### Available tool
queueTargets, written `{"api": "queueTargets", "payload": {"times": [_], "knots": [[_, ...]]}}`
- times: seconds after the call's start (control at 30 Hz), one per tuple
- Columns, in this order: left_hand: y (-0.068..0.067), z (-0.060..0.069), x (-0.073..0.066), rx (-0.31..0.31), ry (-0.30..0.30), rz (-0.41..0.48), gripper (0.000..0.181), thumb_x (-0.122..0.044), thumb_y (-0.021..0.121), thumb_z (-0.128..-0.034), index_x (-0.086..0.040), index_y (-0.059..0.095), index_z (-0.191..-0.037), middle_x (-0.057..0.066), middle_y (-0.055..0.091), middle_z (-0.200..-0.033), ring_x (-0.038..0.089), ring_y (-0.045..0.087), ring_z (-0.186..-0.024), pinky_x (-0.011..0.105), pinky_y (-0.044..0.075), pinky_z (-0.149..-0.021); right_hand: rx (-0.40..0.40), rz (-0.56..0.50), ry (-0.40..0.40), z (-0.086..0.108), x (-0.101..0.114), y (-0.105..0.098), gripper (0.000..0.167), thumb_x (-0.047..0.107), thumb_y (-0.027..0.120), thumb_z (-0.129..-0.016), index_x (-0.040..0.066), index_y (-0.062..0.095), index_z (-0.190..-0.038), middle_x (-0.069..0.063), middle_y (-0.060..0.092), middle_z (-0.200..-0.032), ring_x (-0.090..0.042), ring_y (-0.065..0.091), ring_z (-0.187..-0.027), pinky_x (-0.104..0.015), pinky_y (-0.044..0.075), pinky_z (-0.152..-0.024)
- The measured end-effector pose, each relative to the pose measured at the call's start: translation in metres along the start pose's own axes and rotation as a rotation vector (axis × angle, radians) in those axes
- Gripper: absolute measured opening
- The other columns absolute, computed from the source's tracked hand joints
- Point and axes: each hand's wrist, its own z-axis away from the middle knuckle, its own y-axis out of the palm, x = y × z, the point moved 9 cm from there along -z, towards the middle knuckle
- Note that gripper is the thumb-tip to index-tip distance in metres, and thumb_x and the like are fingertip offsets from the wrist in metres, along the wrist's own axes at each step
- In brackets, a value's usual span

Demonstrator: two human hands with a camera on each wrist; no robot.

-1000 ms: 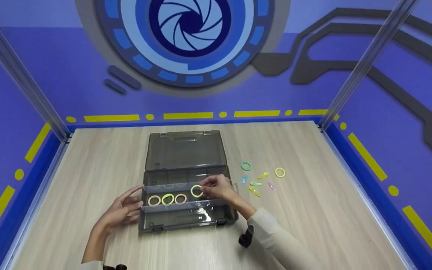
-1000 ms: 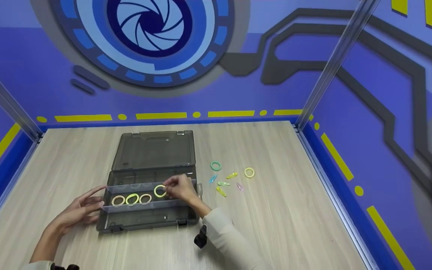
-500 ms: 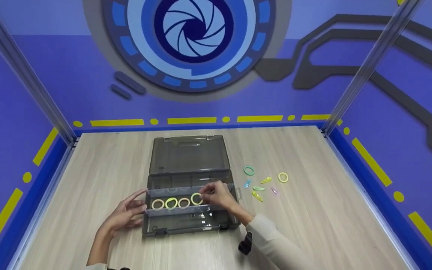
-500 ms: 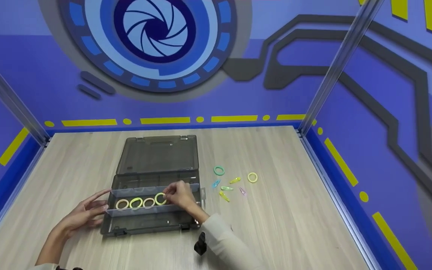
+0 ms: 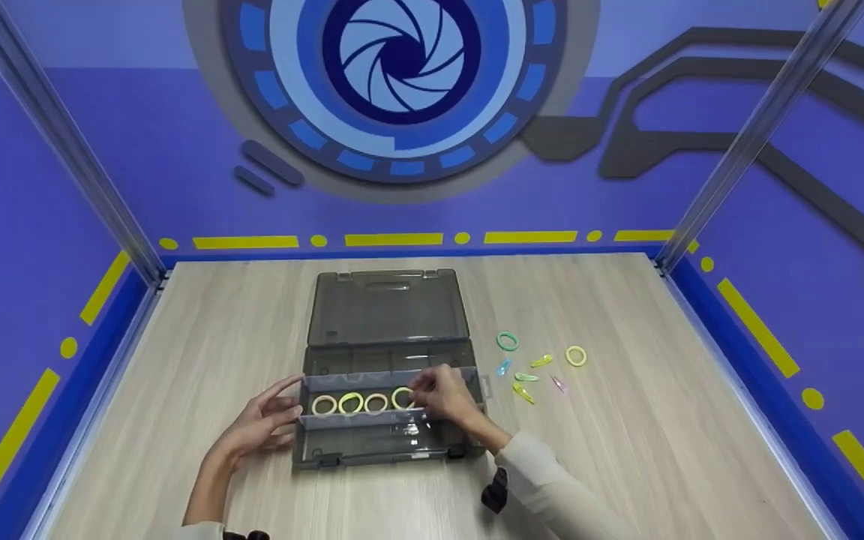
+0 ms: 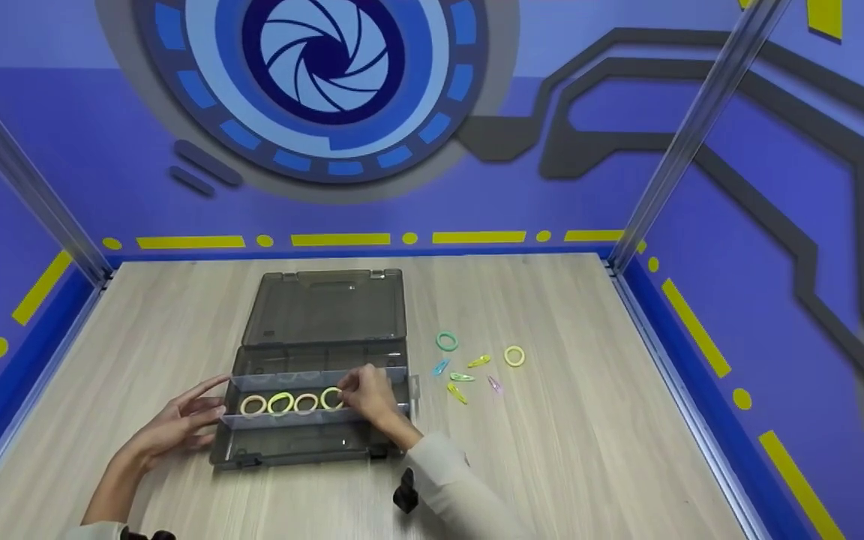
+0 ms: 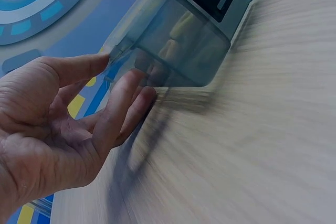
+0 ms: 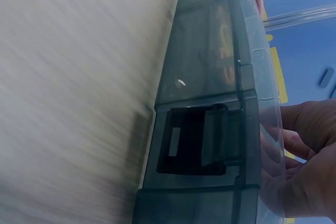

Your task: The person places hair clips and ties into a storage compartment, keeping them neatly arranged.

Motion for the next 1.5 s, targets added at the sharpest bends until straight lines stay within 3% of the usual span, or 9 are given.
{"api": "queueTargets", "payload": {"times": [0.37,0.57,0.73,0.87,1.1,1.2,1.4,1.5], "knots": [[-0.001,0.003,0.001,-0.012,-0.027,0.007,0.066,-0.02,0.065,-0.1009,-0.02,0.035,-0.16,0.026,0.045,-0.146,0.031,0.06,-0.123,0.04,0.06,-0.085,-0.01,0.086,-0.028,-0.002,0.004,0.004,0.009,-0.009,0.072,-0.08,-0.009,0.075,-0.088,-0.017,0.075,-0.077,-0.008,0.06,-0.063,-0.02,0.048,-0.055],[-0.004,0.004,-0.001,-0.001,-0.024,0.013,0.068,-0.022,0.065,-0.101,-0.02,0.033,-0.161,0.027,0.042,-0.149,0.032,0.059,-0.125,0.039,0.059,-0.086,0.012,0.081,-0.053,-0.003,0.007,0.003,0.012,-0.006,0.073,-0.082,-0.007,0.077,-0.093,-0.018,0.077,-0.084,-0.021,0.074,-0.073,-0.029,0.058,-0.064],[-0.005,0.004,-0.001,0.008,-0.028,0.018,0.068,-0.021,0.065,-0.1015,-0.02,0.032,-0.161,0.027,0.043,-0.148,0.03,0.061,-0.121,0.038,0.059,-0.086,0.039,0.043,-0.066,0.0,0.01,-0.004,0.012,-0.002,0.072,-0.088,-0.007,0.077,-0.098,-0.018,0.078,-0.089,-0.028,0.076,-0.079,-0.031,0.061,-0.07],[-0.003,0.004,-0.002,0.02,-0.018,0.018,0.069,-0.022,0.065,-0.1014,-0.019,0.031,-0.162,0.027,0.043,-0.148,0.027,0.062,-0.119,0.038,0.059,-0.086,0.013,0.023,-0.092,0.002,0.013,-0.022,0.013,0.001,0.073,-0.089,-0.007,0.076,-0.099,-0.018,0.078,-0.09,-0.027,0.074,-0.079,-0.026,0.059,-0.071],[0.0,0.003,-0.001,0.028,-0.011,0.023,0.071,-0.024,0.066,-0.1007,-0.018,0.03,-0.162,0.028,0.043,-0.148,0.026,0.062,-0.117,0.037,0.058,-0.086,-0.01,-0.106,-0.011,0.006,-0.005,-0.063,0.017,0.001,0.068,-0.093,-0.011,0.072,-0.104,-0.026,0.074,-0.09,-0.025,0.066,-0.069,-0.016,0.049,-0.056],[0.001,0.002,-0.001,0.031,-0.007,0.026,0.071,-0.024,0.066,-0.1007,-0.018,0.03,-0.162,0.028,0.042,-0.148,0.025,0.062,-0.117,0.036,0.058,-0.085,-0.052,-0.117,0.008,0.008,-0.017,-0.084,0.016,-0.001,0.067,-0.093,-0.012,0.071,-0.104,-0.028,0.073,-0.089,-0.028,0.067,-0.068,-0.02,0.052,-0.056],[0.001,0.002,-0.001,0.032,-0.009,0.025,0.071,-0.025,0.066,-0.1007,-0.018,0.03,-0.162,0.029,0.041,-0.149,0.025,0.062,-0.117,0.036,0.058,-0.085,-0.133,-0.146,0.087,0.014,-0.052,-0.122,0.017,-0.004,0.064,-0.095,-0.015,0.069,-0.107,-0.031,0.072,-0.096,-0.046,0.073,-0.079,-0.048,0.062,-0.067],[0.001,0.003,-0.001,0.03,-0.013,0.025,0.071,-0.025,0.066,-0.1008,-0.018,0.031,-0.162,0.029,0.04,-0.149,0.027,0.062,-0.118,0.036,0.058,-0.085,-0.181,-0.126,0.144,0.017,-0.07,-0.139,0.018,-0.004,0.063,-0.095,-0.015,0.07,-0.108,-0.03,0.073,-0.096,-0.043,0.075,-0.08,-0.045,0.063,-0.067]]}}
